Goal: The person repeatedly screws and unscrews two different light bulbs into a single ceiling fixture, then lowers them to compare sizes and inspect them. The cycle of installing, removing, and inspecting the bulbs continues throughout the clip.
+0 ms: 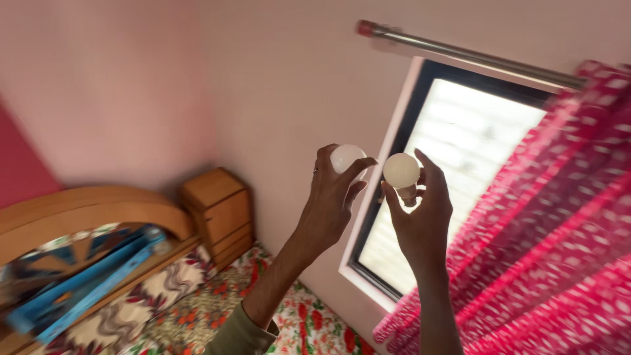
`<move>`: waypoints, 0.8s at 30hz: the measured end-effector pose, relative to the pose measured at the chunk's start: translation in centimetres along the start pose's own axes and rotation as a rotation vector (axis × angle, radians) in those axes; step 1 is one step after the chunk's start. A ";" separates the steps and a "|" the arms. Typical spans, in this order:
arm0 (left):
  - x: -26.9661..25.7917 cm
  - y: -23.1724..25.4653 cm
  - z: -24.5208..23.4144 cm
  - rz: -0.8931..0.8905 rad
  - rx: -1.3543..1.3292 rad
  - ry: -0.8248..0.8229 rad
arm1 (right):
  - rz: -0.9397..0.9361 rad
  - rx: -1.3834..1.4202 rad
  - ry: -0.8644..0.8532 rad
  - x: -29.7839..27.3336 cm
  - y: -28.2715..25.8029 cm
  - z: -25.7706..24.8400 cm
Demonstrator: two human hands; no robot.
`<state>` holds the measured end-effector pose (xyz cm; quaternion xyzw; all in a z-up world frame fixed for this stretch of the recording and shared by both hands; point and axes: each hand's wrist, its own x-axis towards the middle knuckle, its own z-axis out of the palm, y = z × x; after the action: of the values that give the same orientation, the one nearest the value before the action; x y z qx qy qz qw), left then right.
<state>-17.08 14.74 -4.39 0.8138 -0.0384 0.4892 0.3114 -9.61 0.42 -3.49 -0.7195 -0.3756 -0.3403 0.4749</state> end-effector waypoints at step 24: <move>-0.7 -12.1 -16.3 -0.468 -0.038 0.208 | 0.193 1.609 -1.060 3.6 -4.0 30.2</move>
<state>-25.61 33.21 -5.31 0.7399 0.1740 0.4841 0.4335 -7.32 30.61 -8.29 -0.2671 -0.6008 0.4276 0.6204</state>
